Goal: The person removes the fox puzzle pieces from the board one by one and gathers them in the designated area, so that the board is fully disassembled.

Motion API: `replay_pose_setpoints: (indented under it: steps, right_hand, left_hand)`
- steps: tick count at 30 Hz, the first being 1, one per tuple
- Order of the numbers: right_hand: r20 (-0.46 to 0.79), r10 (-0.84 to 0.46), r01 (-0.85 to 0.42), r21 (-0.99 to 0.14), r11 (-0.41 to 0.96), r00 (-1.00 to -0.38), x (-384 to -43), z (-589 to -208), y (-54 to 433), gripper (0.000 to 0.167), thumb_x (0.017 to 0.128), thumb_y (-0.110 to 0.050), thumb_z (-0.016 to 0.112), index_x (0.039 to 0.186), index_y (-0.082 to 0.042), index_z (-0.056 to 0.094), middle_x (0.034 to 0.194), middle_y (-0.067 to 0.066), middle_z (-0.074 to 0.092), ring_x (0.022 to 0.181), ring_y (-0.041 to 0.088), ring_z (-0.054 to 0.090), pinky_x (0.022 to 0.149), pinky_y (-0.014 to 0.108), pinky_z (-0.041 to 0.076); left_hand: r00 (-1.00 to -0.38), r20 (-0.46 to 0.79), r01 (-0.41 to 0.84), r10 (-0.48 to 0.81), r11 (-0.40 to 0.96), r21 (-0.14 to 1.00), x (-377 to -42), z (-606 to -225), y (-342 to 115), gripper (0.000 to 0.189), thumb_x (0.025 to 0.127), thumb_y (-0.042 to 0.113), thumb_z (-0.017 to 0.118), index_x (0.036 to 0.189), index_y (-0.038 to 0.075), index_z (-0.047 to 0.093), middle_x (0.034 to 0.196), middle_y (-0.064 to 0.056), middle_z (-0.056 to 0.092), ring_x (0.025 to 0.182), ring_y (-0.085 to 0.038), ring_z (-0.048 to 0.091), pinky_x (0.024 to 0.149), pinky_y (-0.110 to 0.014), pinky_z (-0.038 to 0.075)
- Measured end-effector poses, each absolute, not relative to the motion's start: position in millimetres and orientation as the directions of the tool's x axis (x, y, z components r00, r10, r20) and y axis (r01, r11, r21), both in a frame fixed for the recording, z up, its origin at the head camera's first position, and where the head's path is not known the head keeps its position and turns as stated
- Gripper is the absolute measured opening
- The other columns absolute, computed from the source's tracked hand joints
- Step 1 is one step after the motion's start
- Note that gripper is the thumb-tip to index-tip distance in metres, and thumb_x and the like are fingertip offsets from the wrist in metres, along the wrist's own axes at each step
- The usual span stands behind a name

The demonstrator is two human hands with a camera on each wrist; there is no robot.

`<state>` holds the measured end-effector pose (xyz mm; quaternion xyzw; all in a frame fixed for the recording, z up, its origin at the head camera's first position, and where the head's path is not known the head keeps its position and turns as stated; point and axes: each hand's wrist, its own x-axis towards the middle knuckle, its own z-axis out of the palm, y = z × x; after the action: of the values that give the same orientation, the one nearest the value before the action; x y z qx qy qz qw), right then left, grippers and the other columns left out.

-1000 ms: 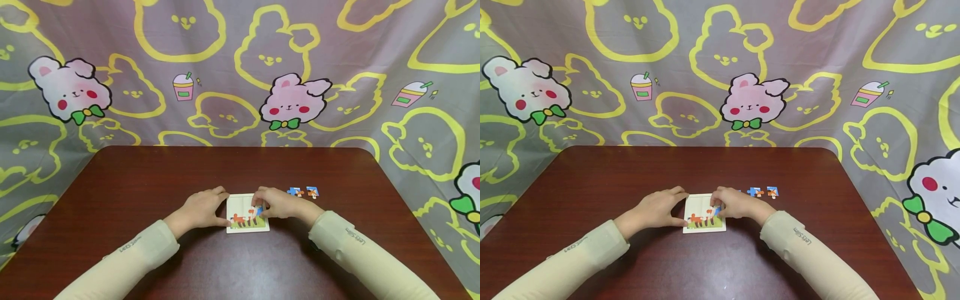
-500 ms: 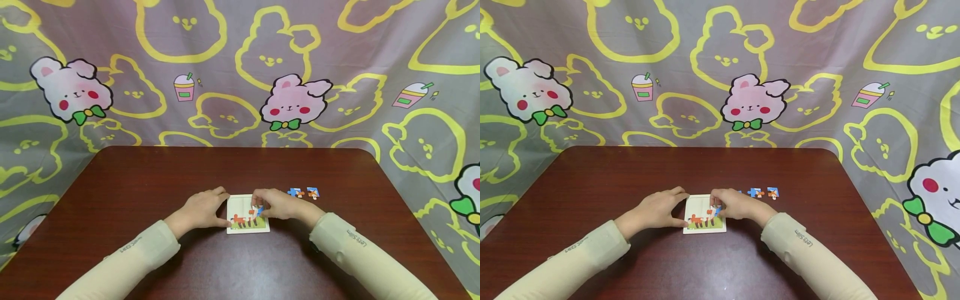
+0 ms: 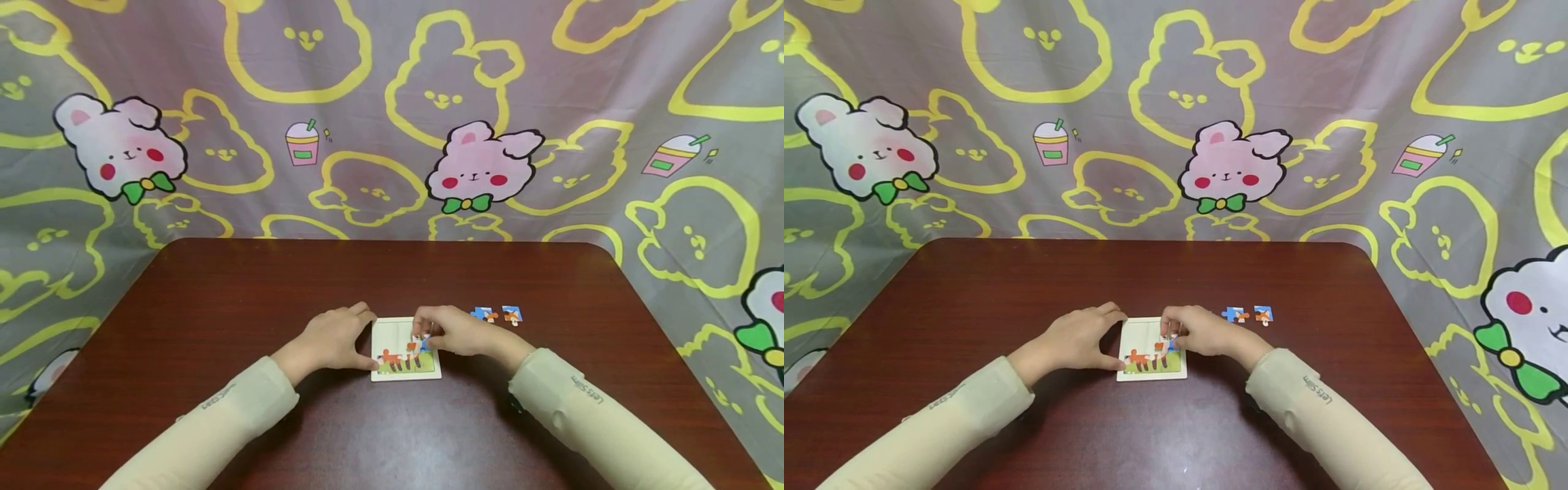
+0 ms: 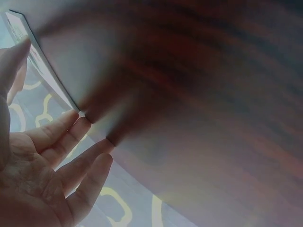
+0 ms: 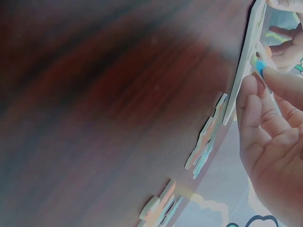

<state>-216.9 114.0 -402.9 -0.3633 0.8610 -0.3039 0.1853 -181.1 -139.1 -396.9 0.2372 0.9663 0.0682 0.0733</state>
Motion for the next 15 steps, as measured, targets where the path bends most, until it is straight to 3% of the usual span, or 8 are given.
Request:
replay_pose_setpoints:
  steps: [10,15]
  right_hand:
    - [-0.074,-0.739,-0.501,-0.689,0.523,-0.669,-216.1,-403.1,117.6,0.018,0.089,0.003,0.067,0.099,-0.012,0.062,0.087,0.003,0.064,0.073,0.008,0.055,0.066,0.023,0.048]
    - [-0.085,-0.733,-0.467,-0.72,0.513,-0.674,-216.1,-403.4,121.9,0.017,0.09,0.003,0.066,0.1,-0.01,0.061,0.087,0.005,0.065,0.07,0.01,0.056,0.055,0.024,0.048]
  left_hand:
    - [-0.877,-0.106,0.447,0.469,0.877,0.177,-179.8,-396.5,-138.2,0.082,0.07,0.058,0.083,0.133,0.01,0.059,0.122,-0.001,0.061,0.101,-0.023,0.065,0.08,-0.043,0.055]
    - [-0.877,-0.106,0.447,0.468,0.878,0.171,-179.5,-396.0,-139.1,0.084,0.07,0.059,0.083,0.134,0.01,0.059,0.124,-0.002,0.061,0.103,-0.024,0.065,0.082,-0.043,0.055]
